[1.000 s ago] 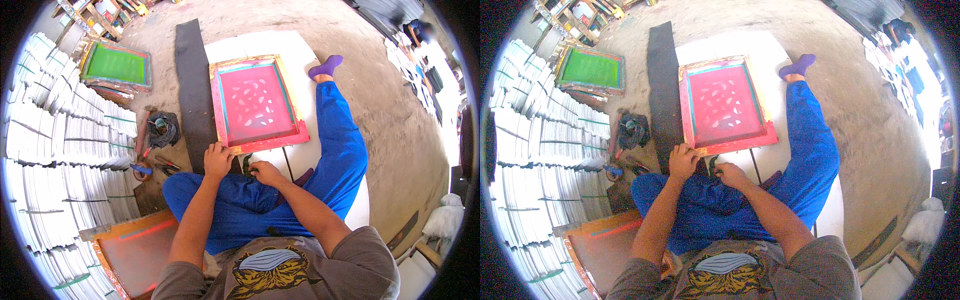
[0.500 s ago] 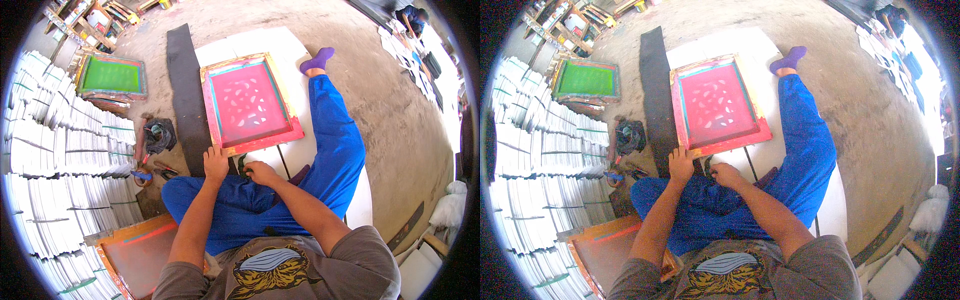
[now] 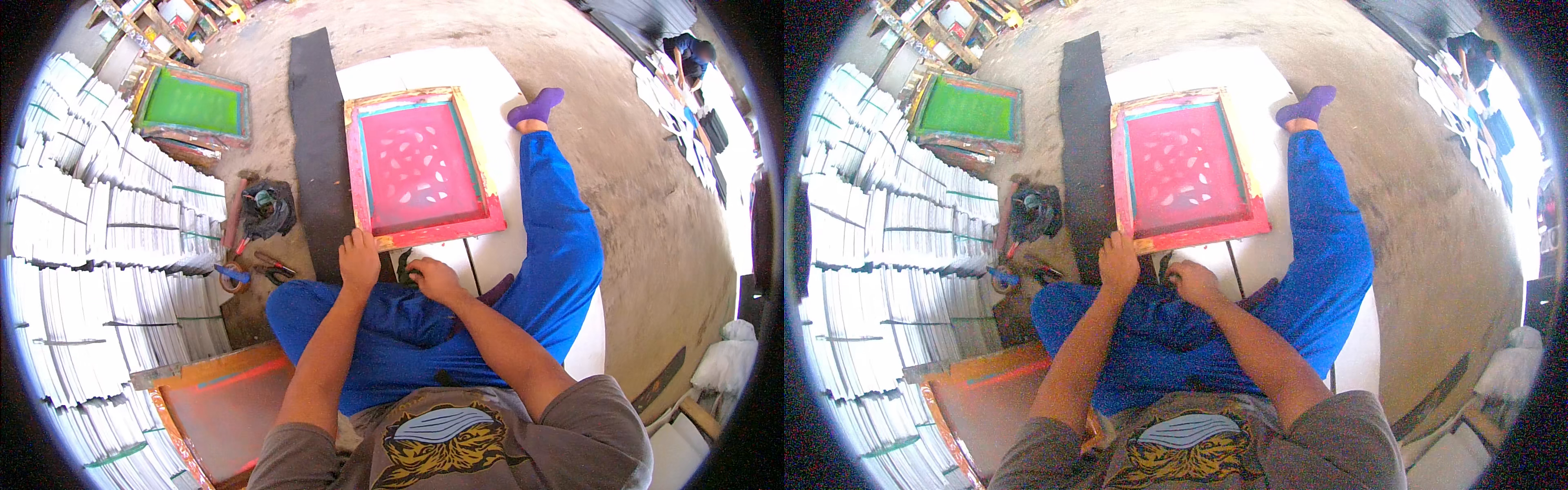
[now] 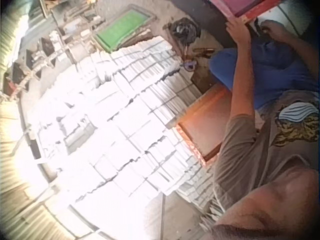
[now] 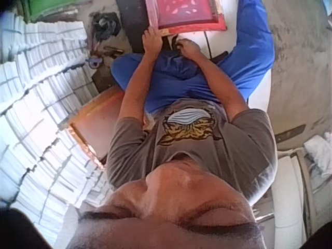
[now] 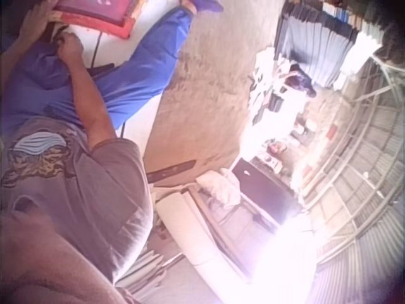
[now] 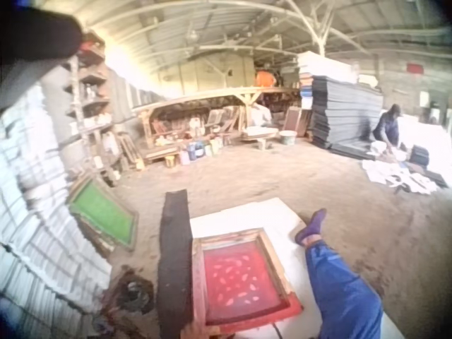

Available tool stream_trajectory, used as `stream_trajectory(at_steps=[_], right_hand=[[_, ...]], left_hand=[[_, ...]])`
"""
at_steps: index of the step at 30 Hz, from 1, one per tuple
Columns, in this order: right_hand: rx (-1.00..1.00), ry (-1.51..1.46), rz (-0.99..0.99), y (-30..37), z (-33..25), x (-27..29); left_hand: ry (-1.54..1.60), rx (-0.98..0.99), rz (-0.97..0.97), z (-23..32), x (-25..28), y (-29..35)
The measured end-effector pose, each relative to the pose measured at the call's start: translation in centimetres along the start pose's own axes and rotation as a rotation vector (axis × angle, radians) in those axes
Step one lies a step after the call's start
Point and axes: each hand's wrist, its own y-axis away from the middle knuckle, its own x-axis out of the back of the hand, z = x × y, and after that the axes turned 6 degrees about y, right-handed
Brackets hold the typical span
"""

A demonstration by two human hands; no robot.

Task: The person sits on the floor and uses pliers to remove staples from the edge of a pink screen-printing frame. After removing staples, the person wipes the frame surface with a green cloth.

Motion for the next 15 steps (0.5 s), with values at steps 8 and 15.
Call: stream_trajectory(at_steps=[8, 15], right_hand=[[0.359, 0.369, 0.373, -3.3, -6.9, 0.2], [0.557, 0.212, 0.019, -12.0, -17.4, -6.1]], left_hand=[[0.218, 0.6, -0.361, -10.5, 4.7, -1.5], [0.528, 0.95, -0.285, -27.3, 1.6, 5.6]])
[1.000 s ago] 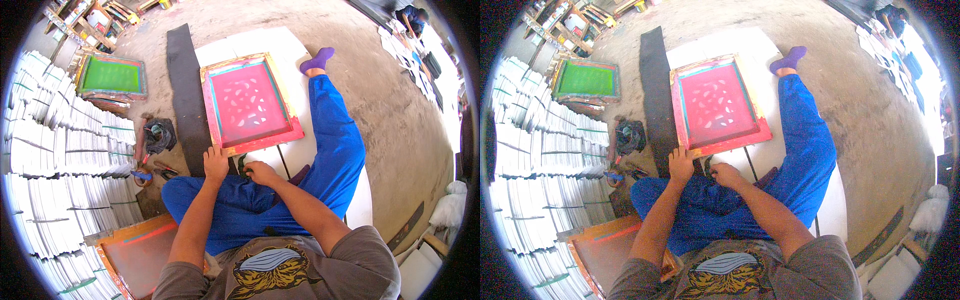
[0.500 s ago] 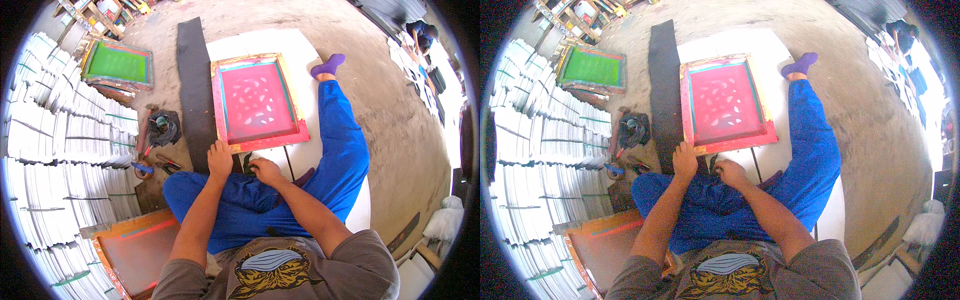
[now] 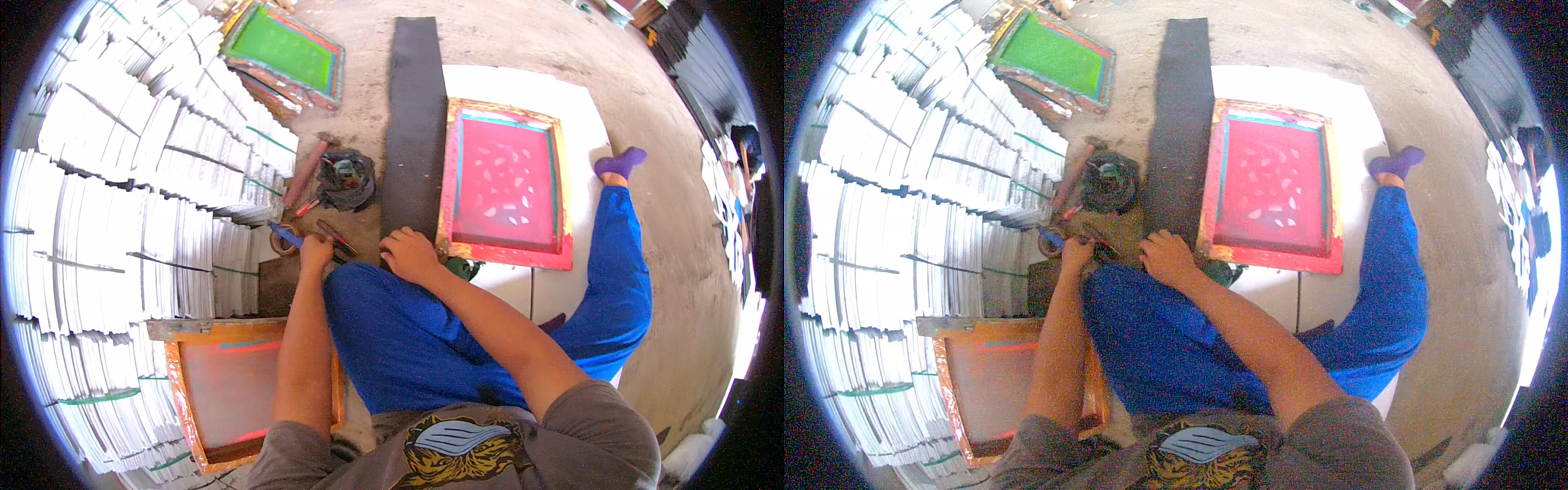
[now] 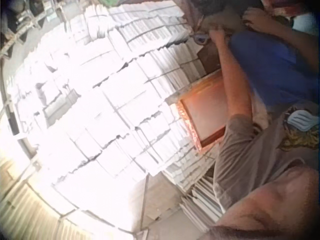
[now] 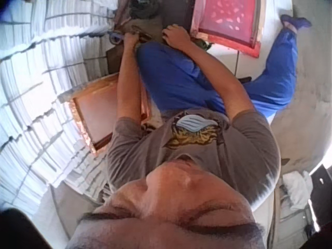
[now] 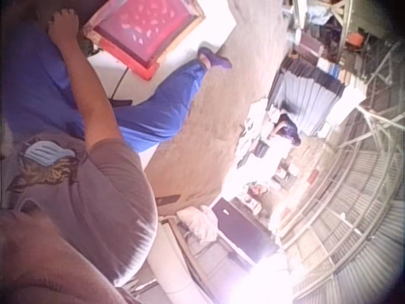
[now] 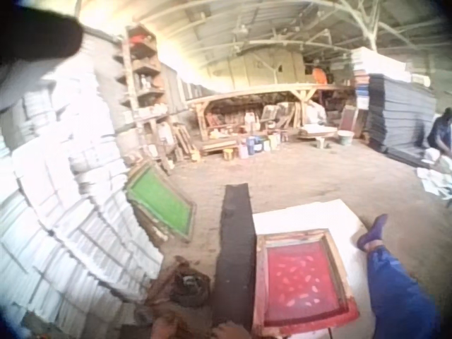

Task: The person sits on the floor and uses pliers to remove staples from the edge of a pink screen-printing frame. After removing staples, the person wipes the frame surface with a green cloth.

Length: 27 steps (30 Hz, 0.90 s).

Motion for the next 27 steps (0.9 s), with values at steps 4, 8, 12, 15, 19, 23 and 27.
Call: stream_trajectory(at_steps=[4, 8, 12, 15, 19, 23, 27], right_hand=[[-0.109, -0.161, -0.336, -5.1, -1.6, -2.6], [-0.156, -0.219, -0.413, -6.8, -2.3, -3.2], [-0.18, -0.26, -0.375, -6.0, -1.1, -3.8], [-0.175, -0.015, -0.393, -4.5, -2.2, -1.7], [-0.093, 0.257, -0.067, 2.1, 0.9, 0.4], [0.095, 0.448, 0.128, 10.7, 3.3, 2.2], [-0.156, 0.252, -0.241, 15.6, 4.5, 2.8]], left_hand=[[0.037, 0.141, 0.145, -3.7, -1.9, -0.1], [0.031, 0.168, 0.13, -4.1, -4.3, -2.2], [0.01, 0.177, 0.035, -5.0, -6.0, -4.8], [-0.002, 0.087, 0.017, -10.4, -7.3, -6.9], [-0.013, 0.029, 0.022, -5.7, -6.1, -5.2], [-0.042, -0.078, 0.093, -2.5, -4.0, -2.9], [0.098, -0.222, 0.203, 1.7, -1.4, 0.0]])
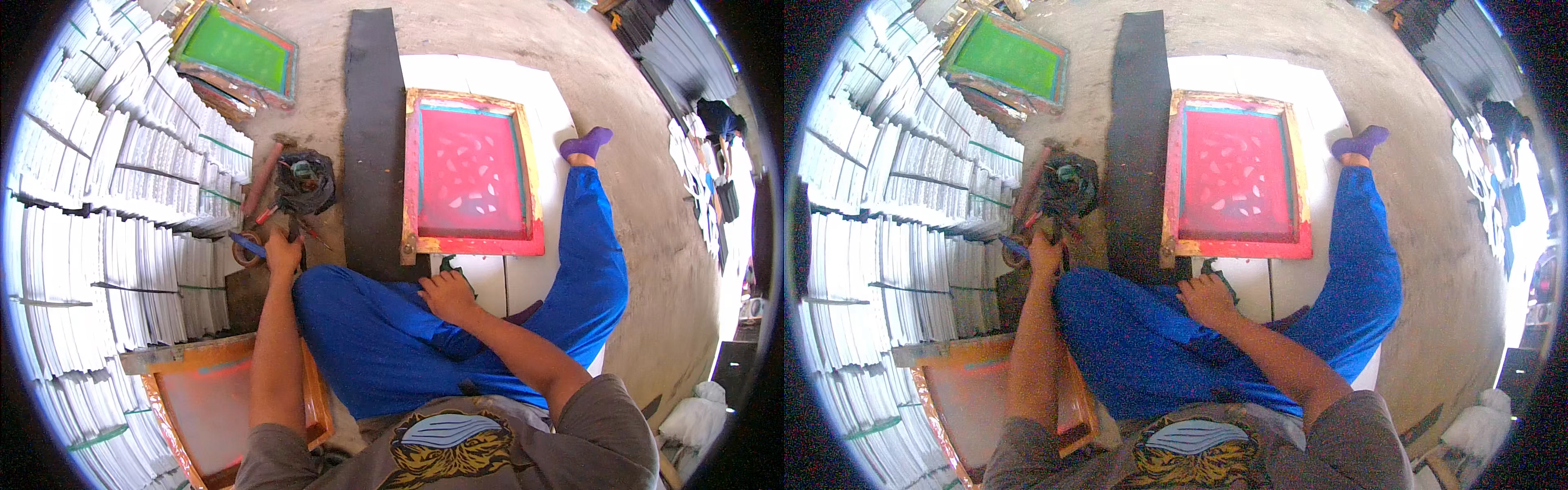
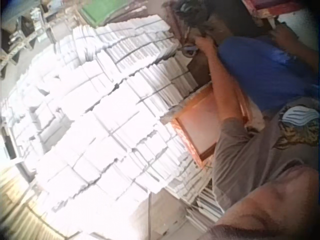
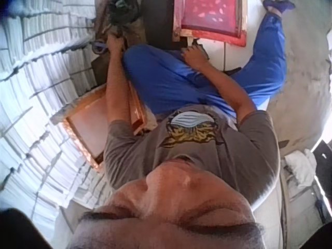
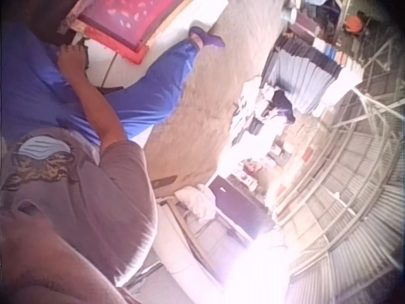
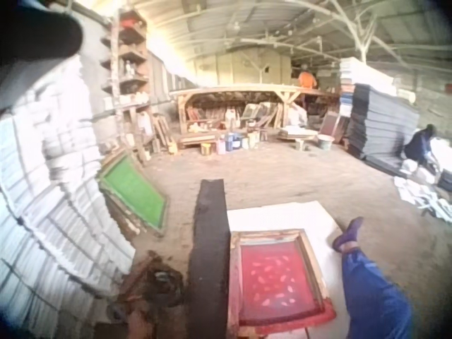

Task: The person sits on the floor and uses pliers to remove staples from the edge of a pink screen-printing frame. After removing staples, the person wipes the frame surface with a green cloth.

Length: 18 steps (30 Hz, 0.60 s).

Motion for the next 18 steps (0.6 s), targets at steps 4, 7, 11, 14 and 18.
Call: stream_trajectory(at_steps=[4, 7, 11, 14, 18], right_hand=[[-0.026, -0.13, 0.185, 0.0, 1.2, 2.6], [-0.141, -0.523, 0.206, -1.8, 1.0, 6.2], [-0.258, -1.226, 0.033, -3.3, 2.2, 7.0], [-0.341, -1.543, -0.32, -2.4, 3.4, 7.6], [-0.486, -1.436, -0.479, -0.8, 5.5, 6.5]], left_hand=[[0.115, -0.188, 0.047, 8.1, 2.1, 2.0], [0.451, -0.259, -0.056, 12.1, -0.4, 4.3], [0.912, 0.098, -0.404, 16.4, -7.6, 11.4], [1.22, 0.385, -0.491, 18.6, -11.4, 16.7], [1.19, 0.631, -0.46, 18.1, -14.3, 20.2]])
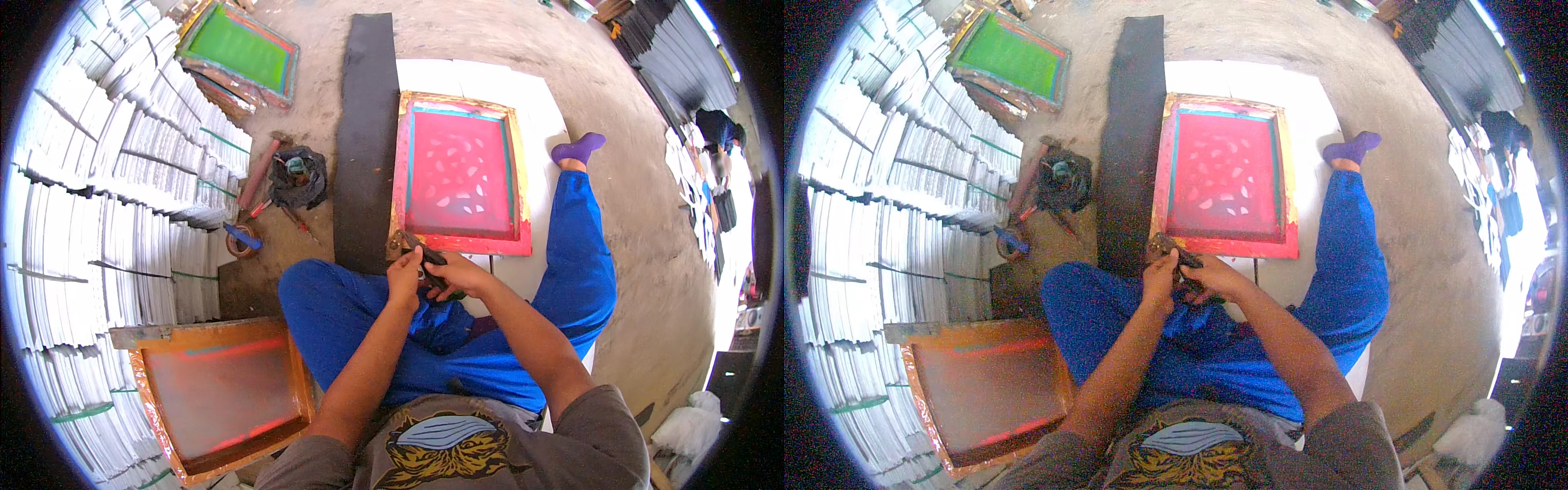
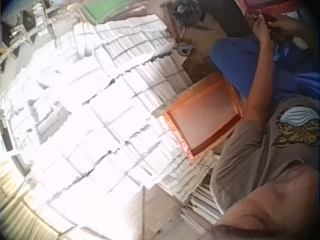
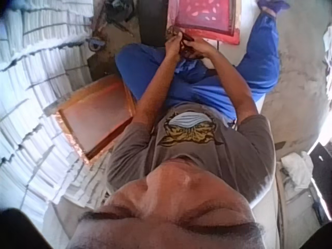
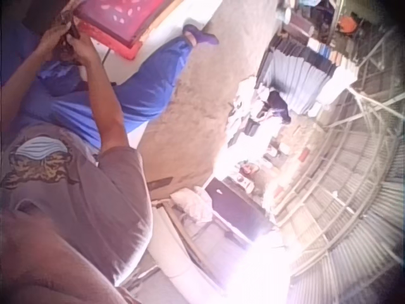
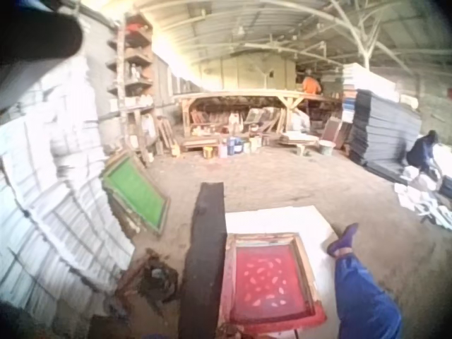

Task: The person sits on the floor and uses pliers to remove staples from the edge of a pink screen-printing frame. After removing staples, the person wipes the frame surface with a green cloth.

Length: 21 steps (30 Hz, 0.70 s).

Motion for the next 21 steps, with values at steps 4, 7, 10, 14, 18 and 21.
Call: stream_trajectory(at_steps=[4, 7, 10, 14, 18, 21], right_hand=[[-0.017, 0.359, 0.099, -0.1, 0.2, 1.1], [-0.061, 0.63, 0.153, 0.5, -1.7, 1.1], [-0.008, 0.938, 0.175, 0.1, -2.4, 1.7], [0.101, 1.244, 0.273, -1.4, -1.8, 2.2], [0.037, 1.328, 0.251, -2.2, -2.9, 1.9], [0.064, 1.335, 0.273, -2.1, -3.9, 1.3]], left_hand=[[0.055, 0.101, -0.049, -1.8, 0.6, 0.0], [0.1, 0.165, -0.04, -1.7, 0.3, 0.2], [0.18, 0.204, -0.07, -2.2, 0.2, -0.2], [0.281, 0.252, -0.095, -2.7, 0.1, -1.1], [0.351, 0.257, -0.123, -2.8, 0.2, -1.8], [0.39, 0.254, -0.079, -2.8, 0.0, -1.9]])
